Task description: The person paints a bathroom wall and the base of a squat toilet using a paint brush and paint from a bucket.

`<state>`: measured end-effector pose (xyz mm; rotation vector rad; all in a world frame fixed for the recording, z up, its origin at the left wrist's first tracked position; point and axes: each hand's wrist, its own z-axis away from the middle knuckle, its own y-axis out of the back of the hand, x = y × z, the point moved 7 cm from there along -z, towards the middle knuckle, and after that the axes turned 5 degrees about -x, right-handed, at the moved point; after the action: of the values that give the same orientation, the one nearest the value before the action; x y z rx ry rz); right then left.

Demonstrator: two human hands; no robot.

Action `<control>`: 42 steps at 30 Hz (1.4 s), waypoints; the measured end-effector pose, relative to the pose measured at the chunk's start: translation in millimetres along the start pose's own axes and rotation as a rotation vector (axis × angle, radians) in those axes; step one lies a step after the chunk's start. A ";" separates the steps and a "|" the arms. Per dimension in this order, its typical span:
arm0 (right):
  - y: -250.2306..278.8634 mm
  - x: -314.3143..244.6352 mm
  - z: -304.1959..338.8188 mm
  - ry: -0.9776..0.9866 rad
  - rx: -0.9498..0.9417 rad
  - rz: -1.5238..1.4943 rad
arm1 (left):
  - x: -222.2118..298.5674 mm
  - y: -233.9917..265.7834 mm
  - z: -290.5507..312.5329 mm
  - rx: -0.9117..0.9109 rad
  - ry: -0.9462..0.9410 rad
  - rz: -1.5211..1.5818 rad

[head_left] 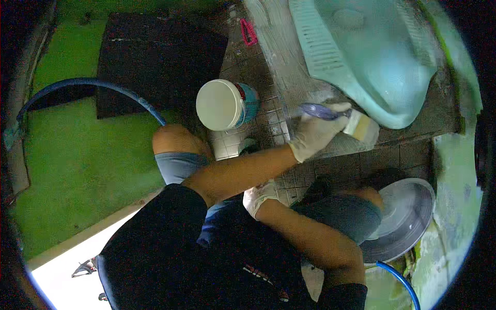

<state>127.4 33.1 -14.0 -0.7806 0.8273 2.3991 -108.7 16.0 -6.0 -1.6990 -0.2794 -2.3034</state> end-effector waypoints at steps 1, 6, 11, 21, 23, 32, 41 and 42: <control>-3.5 2.0 -1.9 -0.003 -0.002 -0.012 | 3.1 6.7 1.2 0.016 0.008 -0.007; -8.6 6.7 -6.3 -0.019 -0.004 -0.054 | -3.2 52.9 4.7 0.140 0.057 0.177; 22.1 -0.3 15.8 0.026 0.032 0.027 | 9.3 112.6 15.2 0.309 0.046 0.148; 12.4 -2.4 11.4 0.065 0.007 0.123 | 27.4 117.6 26.4 0.321 -0.027 -0.073; 7.0 -2.2 13.5 0.058 -0.027 0.132 | 17.7 66.8 21.4 0.124 0.078 0.002; 8.8 -2.7 13.0 0.122 0.096 0.154 | 8.0 29.0 1.6 -0.076 0.123 -0.227; 13.4 -0.9 8.0 0.049 0.139 0.111 | 82.7 221.0 -71.7 0.360 -0.188 -0.485; 11.6 -0.6 6.3 0.037 0.130 0.101 | 94.3 222.5 -72.6 0.390 -0.291 -0.576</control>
<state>118.7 29.0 -5.0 -0.7500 1.0491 2.3965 -128.8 -226.1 62.1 -1.9032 -1.3348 -2.1195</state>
